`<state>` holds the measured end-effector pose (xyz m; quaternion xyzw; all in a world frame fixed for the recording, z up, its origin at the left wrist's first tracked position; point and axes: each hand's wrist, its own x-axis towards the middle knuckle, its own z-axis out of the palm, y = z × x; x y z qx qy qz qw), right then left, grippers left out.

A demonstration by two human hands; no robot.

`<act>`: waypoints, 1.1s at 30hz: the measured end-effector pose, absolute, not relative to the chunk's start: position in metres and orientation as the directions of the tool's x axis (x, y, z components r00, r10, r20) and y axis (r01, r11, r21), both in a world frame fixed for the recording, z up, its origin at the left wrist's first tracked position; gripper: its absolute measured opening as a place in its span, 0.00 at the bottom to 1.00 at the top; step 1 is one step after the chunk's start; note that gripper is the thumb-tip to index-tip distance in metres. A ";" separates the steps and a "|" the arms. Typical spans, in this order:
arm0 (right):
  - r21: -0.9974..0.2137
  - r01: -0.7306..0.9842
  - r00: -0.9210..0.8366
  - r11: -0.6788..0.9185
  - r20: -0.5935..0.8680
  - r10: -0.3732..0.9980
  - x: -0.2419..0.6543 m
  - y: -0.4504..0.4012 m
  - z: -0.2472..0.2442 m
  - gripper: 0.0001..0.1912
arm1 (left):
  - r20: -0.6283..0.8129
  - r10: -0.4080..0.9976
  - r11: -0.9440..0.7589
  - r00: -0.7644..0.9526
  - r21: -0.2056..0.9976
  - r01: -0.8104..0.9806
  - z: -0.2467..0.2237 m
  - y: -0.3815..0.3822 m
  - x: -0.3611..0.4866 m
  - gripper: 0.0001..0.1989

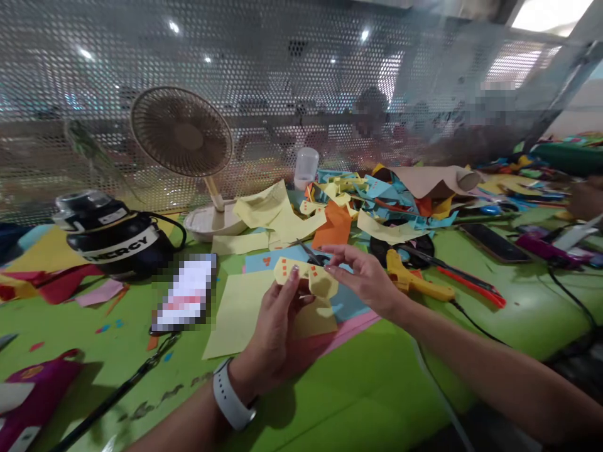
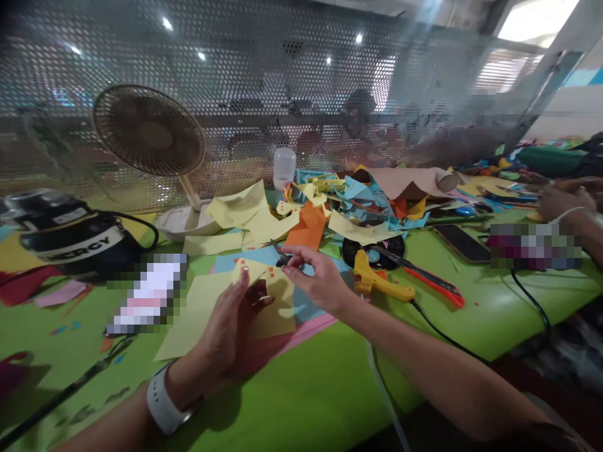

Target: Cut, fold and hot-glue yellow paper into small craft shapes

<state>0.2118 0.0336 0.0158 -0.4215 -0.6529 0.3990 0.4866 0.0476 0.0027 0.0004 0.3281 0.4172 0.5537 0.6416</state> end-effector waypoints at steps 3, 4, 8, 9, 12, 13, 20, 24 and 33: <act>-0.927 0.176 -0.140 0.332 0.310 0.940 0.213 0.033 0.021 0.17 | -0.154 0.984 0.175 0.087 0.918 -0.357 0.000 0.002 0.048 0.16; -0.932 0.170 -0.141 0.321 0.300 0.943 0.213 0.033 0.023 0.17 | -0.154 0.984 0.177 0.094 0.932 -0.315 0.001 0.002 0.048 0.16; -0.926 0.213 -0.208 0.310 0.267 0.941 0.210 0.029 0.025 0.19 | -0.164 0.981 0.180 0.099 0.968 -0.176 0.002 0.000 0.048 0.16; -0.905 0.249 -0.223 0.345 0.293 0.930 0.209 0.029 0.023 0.19 | -0.162 0.981 0.177 0.107 0.972 -0.157 0.002 0.000 0.048 0.15; -0.835 0.321 -0.271 0.447 0.371 0.888 0.206 0.028 0.017 0.16 | -0.178 0.970 0.199 0.168 0.973 -0.115 0.002 -0.002 0.048 0.15; -0.830 0.326 -0.285 0.452 0.370 0.884 0.206 0.029 0.017 0.16 | -0.184 0.967 0.204 0.176 0.973 -0.108 0.003 -0.003 0.048 0.15; -0.901 0.111 -0.092 0.418 0.410 0.907 0.241 0.033 0.072 0.20 | -0.194 0.974 0.209 0.118 0.969 -0.132 0.005 -0.001 0.047 0.16; -0.805 0.323 0.097 0.497 0.550 0.829 0.298 0.014 0.109 0.15 | -0.190 0.976 0.209 0.107 0.954 -0.215 -0.001 0.003 0.046 0.17; -0.032 0.989 -0.141 0.146 0.116 0.983 0.356 -0.032 0.027 0.32 | -0.158 0.979 0.182 0.126 0.959 -0.215 -0.004 0.004 0.044 0.15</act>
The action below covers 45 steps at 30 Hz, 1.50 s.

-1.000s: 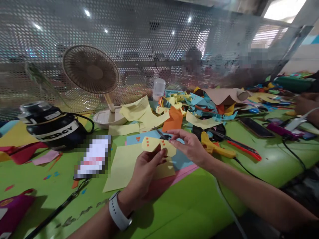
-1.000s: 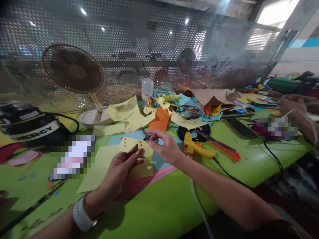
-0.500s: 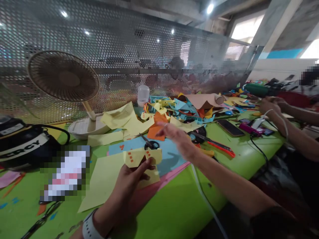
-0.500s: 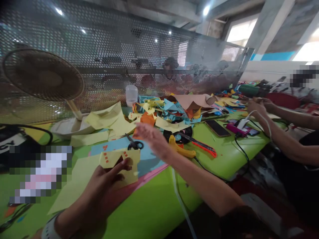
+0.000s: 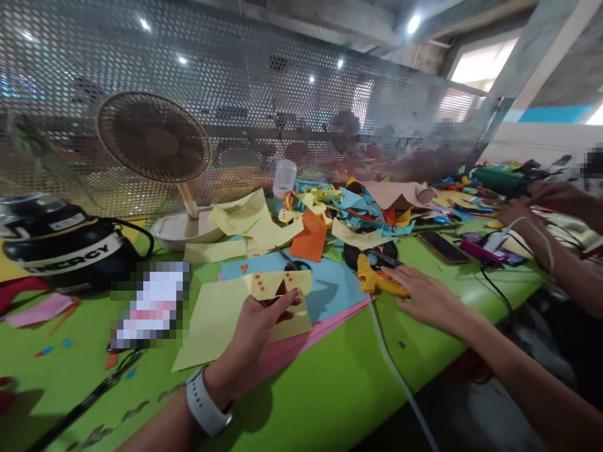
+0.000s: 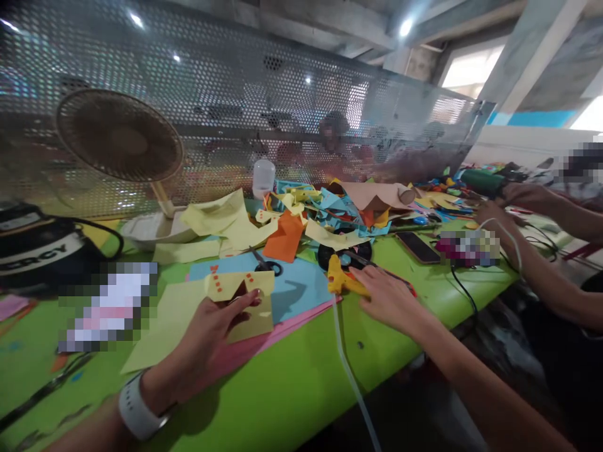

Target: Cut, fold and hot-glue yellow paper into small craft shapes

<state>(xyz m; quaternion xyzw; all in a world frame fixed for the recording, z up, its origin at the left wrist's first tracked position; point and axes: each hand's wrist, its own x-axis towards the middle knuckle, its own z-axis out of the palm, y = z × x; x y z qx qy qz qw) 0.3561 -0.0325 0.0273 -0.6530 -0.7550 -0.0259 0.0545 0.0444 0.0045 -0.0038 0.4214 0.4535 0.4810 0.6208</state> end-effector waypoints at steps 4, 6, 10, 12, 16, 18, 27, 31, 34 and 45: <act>-0.004 0.988 -0.149 0.152 0.167 0.975 0.350 -0.025 0.009 0.30 | -0.150 0.977 0.187 0.150 0.944 -0.272 -0.008 0.006 0.044 0.15; -0.018 0.991 -0.122 0.131 0.258 0.958 0.349 -0.025 0.008 0.27 | -0.153 0.976 0.194 0.157 0.936 -0.293 -0.008 0.005 0.045 0.15; -0.245 0.951 -0.052 0.187 0.472 0.880 0.351 -0.029 0.011 0.23 | -0.202 0.968 0.238 0.148 0.924 -0.300 -0.006 0.002 0.047 0.15; -0.478 0.855 0.072 0.203 0.496 0.865 0.350 -0.028 0.017 0.19 | -0.207 0.969 0.238 0.135 0.927 -0.290 -0.006 0.001 0.047 0.14; -0.884 0.431 0.285 0.179 0.322 0.903 0.331 -0.008 0.037 0.15 | -0.226 0.968 0.249 0.113 0.928 -0.278 -0.005 0.001 0.047 0.13; -0.949 0.282 0.182 0.138 0.194 0.964 0.314 0.005 0.049 0.16 | -0.229 0.967 0.252 0.111 0.925 -0.285 -0.003 0.002 0.046 0.12; -0.972 0.221 -0.294 0.083 0.015 0.956 0.254 0.007 0.040 0.15 | -0.215 0.970 0.238 0.110 0.932 -0.273 -0.007 0.011 0.041 0.12; -0.940 0.328 -0.290 0.095 -0.004 0.957 0.254 -0.003 0.029 0.14 | -0.244 0.965 0.262 0.098 0.928 -0.265 -0.008 0.013 0.040 0.12; -0.913 0.384 -0.309 0.139 0.015 0.951 0.251 -0.005 0.029 0.13 | -0.243 0.967 0.254 0.075 0.936 -0.245 -0.006 0.013 0.041 0.12; -0.865 0.451 -0.321 0.219 0.072 0.944 0.243 -0.002 0.027 0.17 | -0.192 0.979 0.203 0.070 0.943 -0.263 -0.008 0.008 0.043 0.12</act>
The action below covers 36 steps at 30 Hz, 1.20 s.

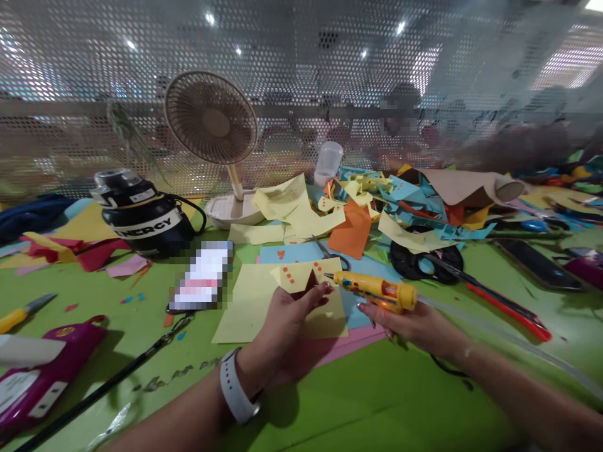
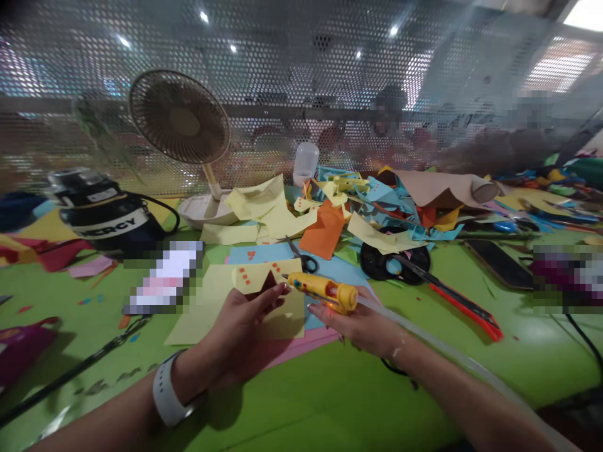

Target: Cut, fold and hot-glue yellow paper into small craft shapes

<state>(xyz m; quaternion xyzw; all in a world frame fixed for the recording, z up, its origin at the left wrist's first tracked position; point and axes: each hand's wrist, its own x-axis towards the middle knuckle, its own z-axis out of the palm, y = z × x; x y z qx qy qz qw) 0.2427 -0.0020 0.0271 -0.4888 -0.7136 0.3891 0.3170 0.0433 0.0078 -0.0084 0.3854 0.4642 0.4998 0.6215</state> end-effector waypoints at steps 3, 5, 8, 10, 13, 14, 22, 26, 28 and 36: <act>-0.862 0.446 -0.336 0.241 0.088 0.938 0.243 -0.002 0.027 0.17 | -0.198 0.978 0.208 0.063 0.941 -0.266 -0.008 0.007 0.043 0.11; -0.868 0.440 -0.349 0.229 0.070 0.934 0.243 -0.002 0.028 0.17 | -0.191 0.979 0.201 0.066 0.944 -0.261 -0.007 0.007 0.043 0.10; -0.858 0.468 -0.322 0.210 0.056 0.945 0.243 -0.003 0.030 0.16 | -0.180 0.981 0.193 0.073 0.948 -0.254 -0.007 0.007 0.043 0.10; -0.847 0.490 -0.306 0.207 0.055 0.950 0.243 -0.003 0.031 0.16 | -0.174 0.982 0.187 0.073 0.949 -0.254 -0.007 0.007 0.043 0.12; -0.855 0.480 -0.313 0.196 0.042 0.949 0.242 -0.003 0.029 0.17 | -0.170 0.983 0.182 0.071 0.953 -0.242 -0.008 0.007 0.043 0.12; -0.860 0.470 -0.323 0.200 0.043 0.945 0.242 -0.003 0.028 0.16 | -0.170 0.983 0.182 0.071 0.955 -0.234 -0.009 0.008 0.043 0.12; -0.860 0.455 -0.346 0.231 0.068 0.936 0.244 -0.003 0.023 0.16 | -0.172 0.983 0.185 0.071 0.948 -0.258 -0.009 0.008 0.044 0.10; -0.877 0.432 -0.350 0.210 0.052 0.935 0.244 -0.004 0.022 0.13 | -0.182 0.981 0.194 0.070 0.942 -0.273 -0.007 0.008 0.044 0.09; -0.874 0.434 -0.338 0.218 0.066 0.939 0.244 -0.004 0.021 0.13 | -0.178 0.981 0.192 0.075 0.944 -0.268 -0.006 0.008 0.044 0.10; -0.824 0.522 -0.317 0.218 0.050 0.947 0.244 -0.004 0.022 0.16 | -0.168 0.983 0.182 0.076 0.944 -0.275 -0.006 0.009 0.044 0.10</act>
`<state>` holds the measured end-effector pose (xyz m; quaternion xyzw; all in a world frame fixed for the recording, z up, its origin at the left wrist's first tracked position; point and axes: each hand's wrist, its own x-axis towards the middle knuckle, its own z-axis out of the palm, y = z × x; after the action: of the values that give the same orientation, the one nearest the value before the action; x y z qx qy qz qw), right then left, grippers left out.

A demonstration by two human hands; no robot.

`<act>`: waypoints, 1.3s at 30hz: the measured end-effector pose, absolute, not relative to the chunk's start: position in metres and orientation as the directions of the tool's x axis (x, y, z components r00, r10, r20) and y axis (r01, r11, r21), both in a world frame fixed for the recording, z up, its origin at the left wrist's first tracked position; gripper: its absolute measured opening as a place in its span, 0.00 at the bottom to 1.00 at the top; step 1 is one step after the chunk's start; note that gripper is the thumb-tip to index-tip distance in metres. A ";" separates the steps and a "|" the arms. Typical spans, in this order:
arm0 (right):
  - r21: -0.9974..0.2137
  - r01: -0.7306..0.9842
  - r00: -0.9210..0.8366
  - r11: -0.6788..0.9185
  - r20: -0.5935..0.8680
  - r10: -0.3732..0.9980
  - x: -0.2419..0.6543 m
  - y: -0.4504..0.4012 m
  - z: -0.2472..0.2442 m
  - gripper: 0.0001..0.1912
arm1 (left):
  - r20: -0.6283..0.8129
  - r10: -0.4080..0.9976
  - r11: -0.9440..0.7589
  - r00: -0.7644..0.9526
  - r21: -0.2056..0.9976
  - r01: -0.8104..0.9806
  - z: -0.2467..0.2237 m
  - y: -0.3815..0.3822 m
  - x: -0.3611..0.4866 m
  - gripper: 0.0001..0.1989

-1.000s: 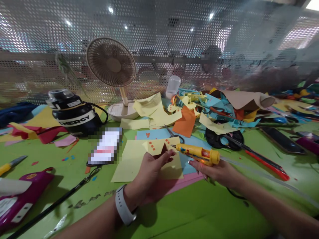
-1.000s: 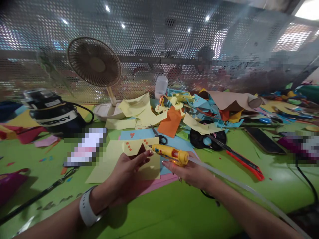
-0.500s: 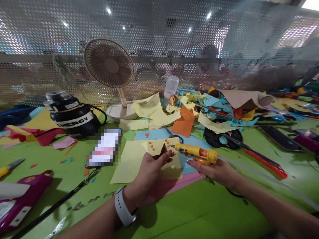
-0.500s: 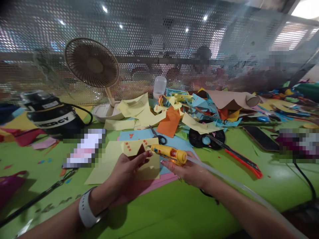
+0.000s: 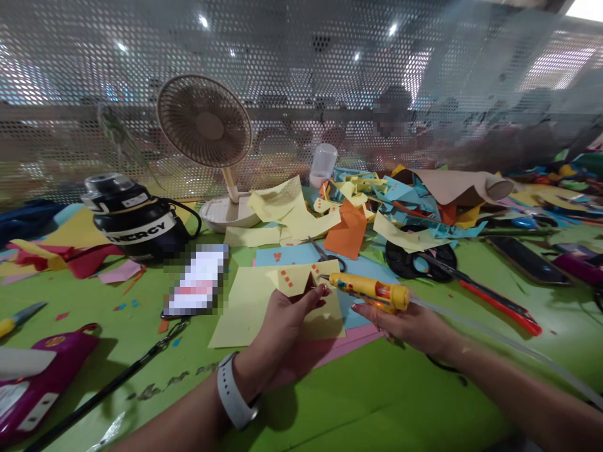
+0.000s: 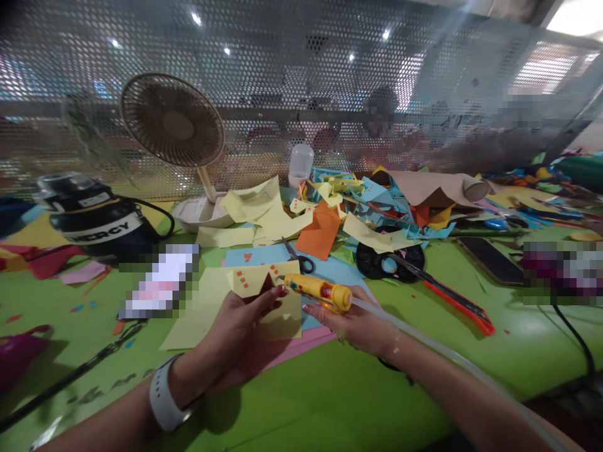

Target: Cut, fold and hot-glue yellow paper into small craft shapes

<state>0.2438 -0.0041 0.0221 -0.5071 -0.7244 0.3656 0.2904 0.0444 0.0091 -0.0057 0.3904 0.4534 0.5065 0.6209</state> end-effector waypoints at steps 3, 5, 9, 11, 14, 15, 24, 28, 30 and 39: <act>-0.814 0.544 -0.315 0.203 0.026 0.949 0.245 -0.004 0.020 0.17 | -0.166 0.983 0.181 0.074 0.939 -0.293 -0.007 0.009 0.044 0.11; -0.810 0.561 -0.298 0.172 -0.003 0.955 0.246 -0.005 0.018 0.17 | -0.162 0.984 0.177 0.076 0.942 -0.285 -0.009 0.010 0.044 0.11; -0.807 0.576 -0.272 0.135 -0.034 0.962 0.246 -0.005 0.017 0.18 | -0.149 0.986 0.166 0.081 0.947 -0.276 -0.012 0.010 0.043 0.12; -0.808 0.574 -0.271 0.132 -0.035 0.962 0.245 -0.005 0.017 0.18 | -0.148 0.986 0.163 0.074 0.945 -0.284 -0.013 0.011 0.043 0.12; -0.796 0.587 -0.260 0.145 -0.017 0.965 0.245 -0.004 0.017 0.17 | -0.154 0.986 0.166 0.064 0.942 -0.290 -0.013 0.011 0.044 0.11; -0.792 0.592 -0.257 0.152 -0.007 0.966 0.245 -0.004 0.017 0.17 | -0.155 0.986 0.167 0.063 0.942 -0.290 -0.013 0.011 0.044 0.11; -0.771 0.623 -0.221 0.135 -0.008 0.975 0.246 -0.006 0.012 0.16 | -0.125 0.990 0.140 0.067 0.942 -0.305 -0.012 0.012 0.044 0.10; -0.777 0.614 -0.215 0.136 0.001 0.977 0.246 -0.005 0.010 0.17 | -0.123 0.990 0.136 0.062 0.943 -0.302 -0.012 0.012 0.045 0.10; -0.769 0.626 -0.199 0.129 0.002 0.980 0.246 -0.005 0.009 0.18 | -0.138 0.989 0.145 0.043 0.946 -0.289 -0.011 0.011 0.045 0.11; -0.759 0.610 -0.254 0.228 0.085 0.963 0.246 -0.006 0.012 0.16 | -0.148 0.989 0.138 -0.022 0.958 -0.251 -0.004 0.009 0.045 0.13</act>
<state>0.2460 -0.0058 0.0116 -0.5393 -0.7292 0.3088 0.2865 0.0451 0.0094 -0.0042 0.3855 0.4783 0.5312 0.5834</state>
